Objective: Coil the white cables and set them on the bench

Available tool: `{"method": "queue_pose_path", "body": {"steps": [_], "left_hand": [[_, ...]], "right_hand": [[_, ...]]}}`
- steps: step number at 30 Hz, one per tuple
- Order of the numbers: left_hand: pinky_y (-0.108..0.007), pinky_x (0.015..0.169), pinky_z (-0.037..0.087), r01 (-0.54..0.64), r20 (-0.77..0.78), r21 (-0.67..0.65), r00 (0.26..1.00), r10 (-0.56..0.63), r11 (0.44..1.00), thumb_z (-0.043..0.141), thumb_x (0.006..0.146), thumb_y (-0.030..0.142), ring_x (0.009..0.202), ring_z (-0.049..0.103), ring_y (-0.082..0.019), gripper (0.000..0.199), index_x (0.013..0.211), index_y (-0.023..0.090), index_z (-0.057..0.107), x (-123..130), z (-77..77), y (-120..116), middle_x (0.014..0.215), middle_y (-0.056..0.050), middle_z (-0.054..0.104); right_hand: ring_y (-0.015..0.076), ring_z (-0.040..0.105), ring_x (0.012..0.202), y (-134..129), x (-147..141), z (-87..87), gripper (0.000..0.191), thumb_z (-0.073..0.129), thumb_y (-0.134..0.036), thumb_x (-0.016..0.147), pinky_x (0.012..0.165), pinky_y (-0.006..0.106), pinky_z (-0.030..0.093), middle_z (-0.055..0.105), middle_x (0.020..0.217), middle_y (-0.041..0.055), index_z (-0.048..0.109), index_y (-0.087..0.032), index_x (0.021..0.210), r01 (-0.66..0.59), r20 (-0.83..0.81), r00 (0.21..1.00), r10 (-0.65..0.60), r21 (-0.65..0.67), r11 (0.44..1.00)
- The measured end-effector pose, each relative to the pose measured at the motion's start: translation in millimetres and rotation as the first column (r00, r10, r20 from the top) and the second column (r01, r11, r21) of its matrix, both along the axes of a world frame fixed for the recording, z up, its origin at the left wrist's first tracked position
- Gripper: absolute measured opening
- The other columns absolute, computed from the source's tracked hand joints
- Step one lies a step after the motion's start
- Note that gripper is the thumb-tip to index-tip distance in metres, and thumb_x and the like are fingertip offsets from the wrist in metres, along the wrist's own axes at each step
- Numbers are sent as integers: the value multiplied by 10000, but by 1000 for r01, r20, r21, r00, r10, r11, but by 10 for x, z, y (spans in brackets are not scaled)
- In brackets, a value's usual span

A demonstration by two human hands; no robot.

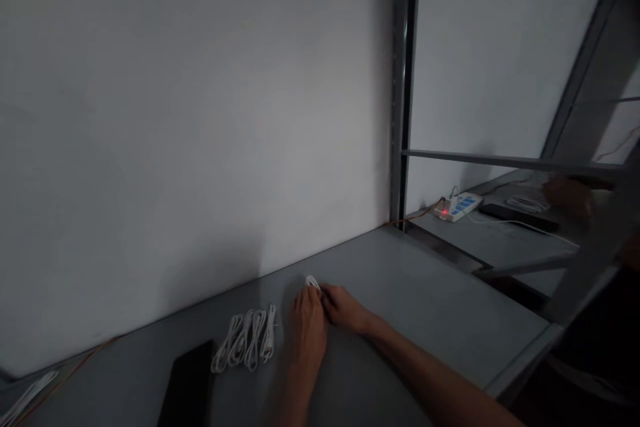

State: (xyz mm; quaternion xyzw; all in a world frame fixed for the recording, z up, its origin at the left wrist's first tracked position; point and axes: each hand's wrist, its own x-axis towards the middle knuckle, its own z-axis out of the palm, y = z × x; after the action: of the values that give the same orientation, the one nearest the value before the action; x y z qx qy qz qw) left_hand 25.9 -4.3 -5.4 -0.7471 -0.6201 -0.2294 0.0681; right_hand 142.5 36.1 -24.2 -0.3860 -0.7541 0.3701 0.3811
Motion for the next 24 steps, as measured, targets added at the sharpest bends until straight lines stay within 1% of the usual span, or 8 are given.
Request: {"method": "queue_pose_path", "body": {"steps": [2, 4, 8, 12, 14, 16, 20, 24], "left_hand": [[-396, 844, 456, 12, 17, -9, 1000, -12, 1000, 345, 877, 96, 934, 598, -273, 310, 1033, 148, 608, 1, -20, 16, 929, -111, 639], [-389, 844, 459, 11, 52, -8, 999, -10, 1000, 344, 877, 103, 932, 600, -266, 308, 1029, 162, 605, -1, -47, 36, 929, -103, 640], [-370, 830, 466, 9, 156, -15, 988, -6, 1000, 362, 867, 96, 909, 606, -249, 270, 983, 161, 598, 2, -86, 55, 926, -99, 639], [-353, 798, 474, 12, 275, 5, 961, -13, 1000, 399, 864, 100, 880, 616, -230, 209, 906, 173, 590, -1, -81, 45, 899, -86, 638], [-343, 794, 468, 15, 330, 30, 944, -24, 999, 413, 875, 114, 876, 617, -221, 191, 894, 184, 590, -18, -51, 39, 895, -79, 639], [-336, 791, 462, 29, 369, 30, 929, -38, 999, 426, 887, 143, 875, 615, -215, 172, 879, 192, 590, -46, -5, 35, 895, -69, 641], [-314, 773, 453, 73, 398, 0, 915, -67, 997, 457, 890, 197, 860, 606, -205, 155, 815, 207, 592, -107, 84, 29, 858, -44, 638], [-288, 736, 449, 117, 428, -11, 898, -102, 993, 464, 875, 196, 815, 603, -189, 160, 793, 206, 601, -135, 95, 36, 843, -35, 638]], "right_hand": [[217, 620, 792, 6, -5, -22, 221, 424, -171, 860, 733, 292, 430, 697, 885, 121, 637, -134, 907, 35, 97, 994, -40, 52, 998], [216, 631, 777, 8, -19, -24, 244, 410, -166, 871, 694, 275, 423, 706, 875, 130, 649, -130, 899, 69, 152, 985, -81, 80, 994], [217, 637, 745, -4, -60, 5, 258, 413, -138, 855, 642, 261, 405, 716, 839, 132, 670, -134, 832, 121, 167, 977, -133, 80, 989], [212, 629, 717, -4, -79, 20, 266, 419, -117, 832, 642, 265, 409, 717, 820, 129, 684, -122, 810, 140, 165, 975, -151, 75, 987], [200, 622, 727, 7, -68, 25, 276, 411, -113, 830, 663, 260, 419, 717, 833, 112, 687, -123, 835, 119, 130, 983, -127, 67, 991], [183, 610, 728, 18, -46, 38, 292, 394, -128, 847, 675, 253, 430, 711, 833, 84, 685, -128, 865, 68, 75, 995, -71, 49, 996], [145, 536, 589, 23, 6, 72, 317, 368, -193, 877, 599, 241, 427, 640, 677, 32, 676, -128, 846, -34, 3, 999, 34, -29, 999], [129, 469, 508, 13, 32, 89, 319, 377, -237, 873, 548, 240, 404, 560, 578, 8, 675, -133, 825, -62, -36, 998, 59, -95, 994]]}}
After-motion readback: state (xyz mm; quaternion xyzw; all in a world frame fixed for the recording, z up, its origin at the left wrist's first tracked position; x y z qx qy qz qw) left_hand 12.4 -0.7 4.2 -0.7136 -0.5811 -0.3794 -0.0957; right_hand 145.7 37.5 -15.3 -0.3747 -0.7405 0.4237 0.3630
